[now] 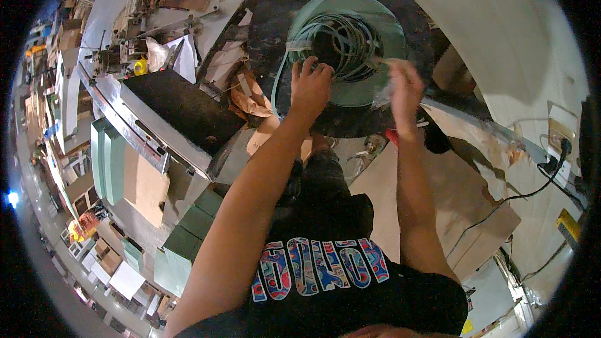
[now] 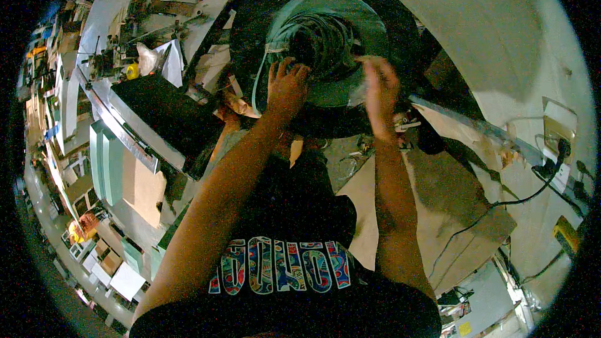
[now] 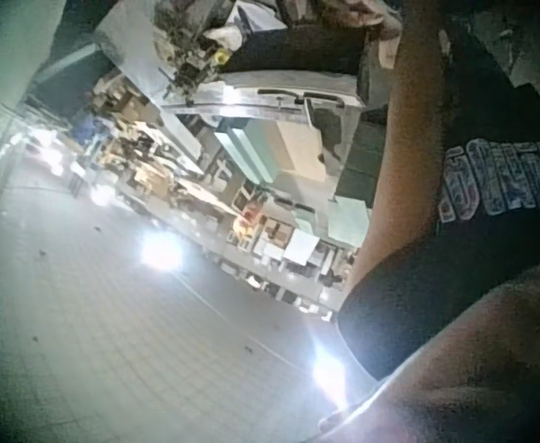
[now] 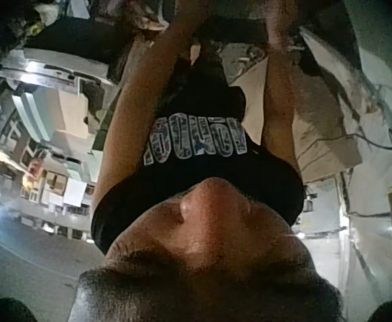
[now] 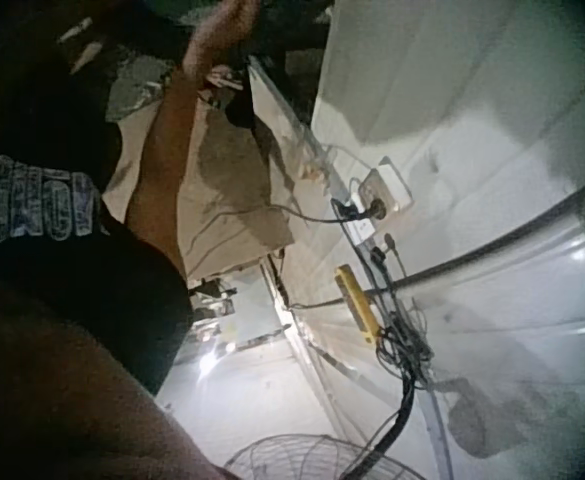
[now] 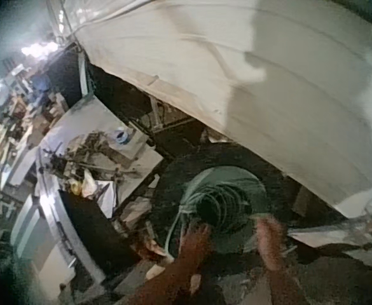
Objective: The person cuts a coiled green cable into smaller segments using a utility knife on a workbench. They repeatedly measure, cut, and stack the pieces, then place the knife on the table.
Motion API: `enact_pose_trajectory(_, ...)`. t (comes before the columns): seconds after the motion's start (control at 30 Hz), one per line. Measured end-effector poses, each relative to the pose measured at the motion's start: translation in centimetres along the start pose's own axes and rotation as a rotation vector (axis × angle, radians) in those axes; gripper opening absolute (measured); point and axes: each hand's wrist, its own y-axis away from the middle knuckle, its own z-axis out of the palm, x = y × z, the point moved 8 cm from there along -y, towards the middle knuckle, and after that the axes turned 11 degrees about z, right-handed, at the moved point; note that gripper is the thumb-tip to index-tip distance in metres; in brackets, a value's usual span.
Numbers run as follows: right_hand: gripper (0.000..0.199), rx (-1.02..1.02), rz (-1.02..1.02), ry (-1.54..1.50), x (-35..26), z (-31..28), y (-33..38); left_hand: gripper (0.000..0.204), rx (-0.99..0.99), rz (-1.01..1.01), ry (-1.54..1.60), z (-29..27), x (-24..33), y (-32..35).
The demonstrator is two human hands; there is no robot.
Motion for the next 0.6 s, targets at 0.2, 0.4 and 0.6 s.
enact_pose_trajectory(0.2,0.021,0.203,0.144,-1.041,-2.0,-5.6,0.2,0.025,0.016,-0.03,0.094,-0.3,-1.2,-0.6)
enact_pose_trajectory(0.4,0.027,-0.091,0.178,-1.121,0.7,-6.4,0.0,0.036,-0.039,-0.046,0.057,0.5,-0.9,-1.6)
enact_pose_trajectory(0.6,0.043,0.132,0.203,0.055,4.9,-6.1,-3.3,0.062,0.19,-0.104,0.213,-2.8,1.1,-0.7)
